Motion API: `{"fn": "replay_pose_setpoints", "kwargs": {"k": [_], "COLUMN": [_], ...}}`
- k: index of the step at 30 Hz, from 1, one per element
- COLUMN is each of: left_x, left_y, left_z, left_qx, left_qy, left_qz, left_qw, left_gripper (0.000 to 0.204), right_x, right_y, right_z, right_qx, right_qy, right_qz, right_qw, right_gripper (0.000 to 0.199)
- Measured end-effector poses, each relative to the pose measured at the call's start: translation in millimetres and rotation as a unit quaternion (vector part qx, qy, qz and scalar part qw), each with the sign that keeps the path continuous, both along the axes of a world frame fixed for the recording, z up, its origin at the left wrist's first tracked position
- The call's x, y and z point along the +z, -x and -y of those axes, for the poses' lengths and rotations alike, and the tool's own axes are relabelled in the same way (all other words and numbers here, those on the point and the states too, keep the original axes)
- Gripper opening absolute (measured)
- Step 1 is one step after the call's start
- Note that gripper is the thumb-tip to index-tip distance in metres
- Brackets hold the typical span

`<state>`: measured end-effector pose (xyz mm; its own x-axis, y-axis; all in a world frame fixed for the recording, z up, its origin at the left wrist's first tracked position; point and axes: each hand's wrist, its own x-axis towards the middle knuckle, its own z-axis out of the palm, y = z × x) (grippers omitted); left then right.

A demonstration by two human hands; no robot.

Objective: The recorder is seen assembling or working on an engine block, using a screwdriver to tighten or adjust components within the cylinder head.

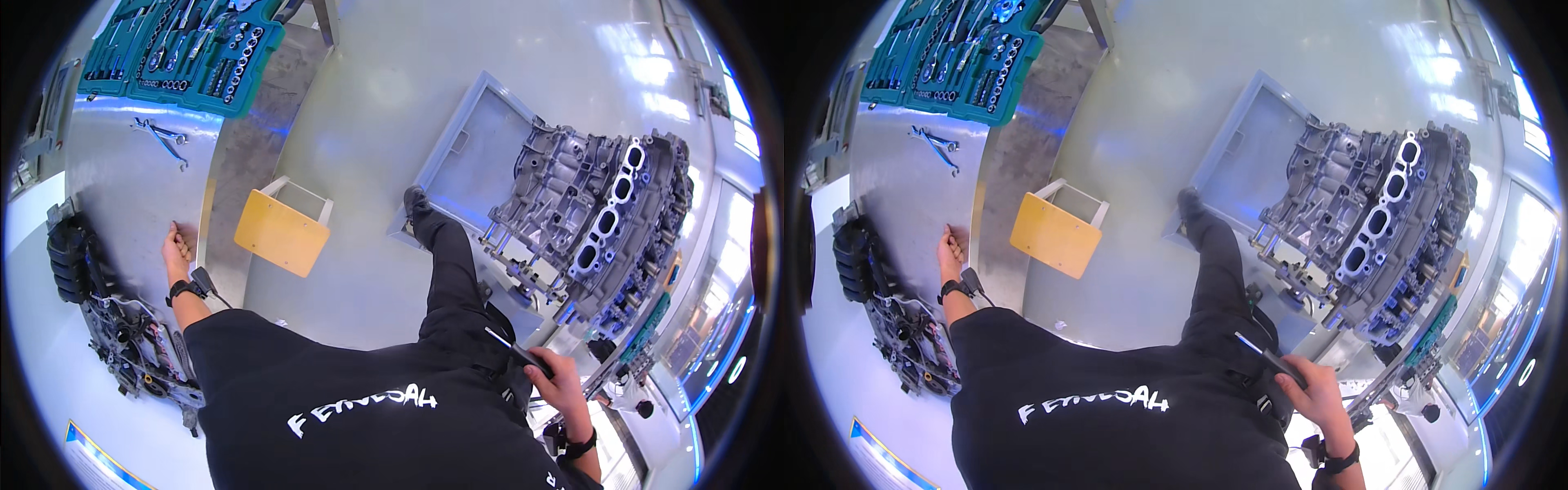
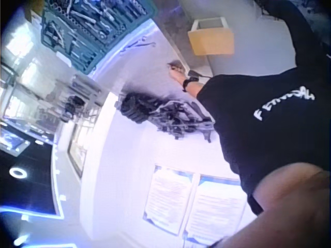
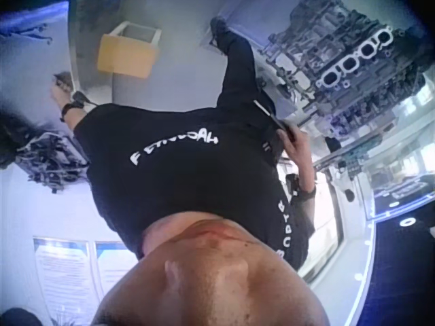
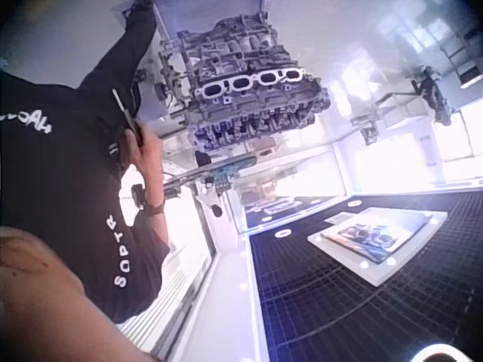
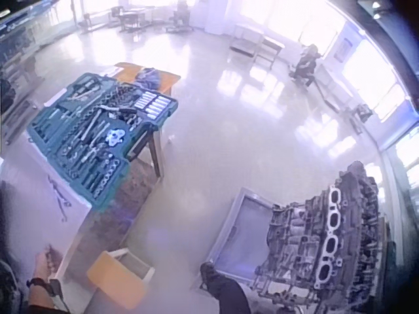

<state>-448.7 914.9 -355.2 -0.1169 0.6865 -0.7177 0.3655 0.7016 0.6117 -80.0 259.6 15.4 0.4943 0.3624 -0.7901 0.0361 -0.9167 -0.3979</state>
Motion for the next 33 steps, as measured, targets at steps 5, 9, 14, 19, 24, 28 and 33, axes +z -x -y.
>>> {"fn": "replay_pose_setpoints", "kwargs": {"k": [5, 9, 14, 19, 24, 28, 33], "left_x": [17.7, 6.9, -12.8, -23.5, -17.8, -19.8, -0.4], "left_y": [8.7, 12.9, 20.2, 51.2, 30.7, 35.2, 31.7], "left_z": [-14.2, -29.7, -31.3, -67.6, -64.0, -34.2, -4.3], "left_qx": [-0.043, -0.051, -0.127, -0.113, -0.143, -0.117, -0.110], "left_qy": [0.086, 0.087, 0.075, 0.084, 0.047, -0.020, 0.000], "left_qz": [0.068, 0.051, 0.069, 0.075, 0.081, 0.118, 0.162], "left_qw": [0.993, 0.994, 0.987, 0.987, 0.985, 0.986, 0.981], "left_gripper": [0.048, 0.045, 0.046, 0.058, 0.068, 0.063, 0.038], "right_x": [-7.6, -65.0, -194.7, -211.2, -194.5, -220.8, -208.3], "right_y": [59.9, 146.8, 270.5, 384.8, 378.2, 374.2, 340.5], "right_z": [-2.1, 32.5, 62.7, 69.4, 60.8, 34.6, -56.0], "right_qx": [0.016, -0.040, -0.153, -0.132, -0.057, -0.052, -0.045], "right_qy": [-0.039, -0.107, -0.122, -0.175, -0.126, -0.169, -0.174], "right_qz": [0.081, 0.158, 0.137, 0.170, 0.106, 0.219, 0.142], "right_qw": [0.996, 0.981, 0.971, 0.961, 0.985, 0.959, 0.973], "right_gripper": [0.026, 0.024, 0.025, 0.025, 0.028, 0.030, 0.031]}}
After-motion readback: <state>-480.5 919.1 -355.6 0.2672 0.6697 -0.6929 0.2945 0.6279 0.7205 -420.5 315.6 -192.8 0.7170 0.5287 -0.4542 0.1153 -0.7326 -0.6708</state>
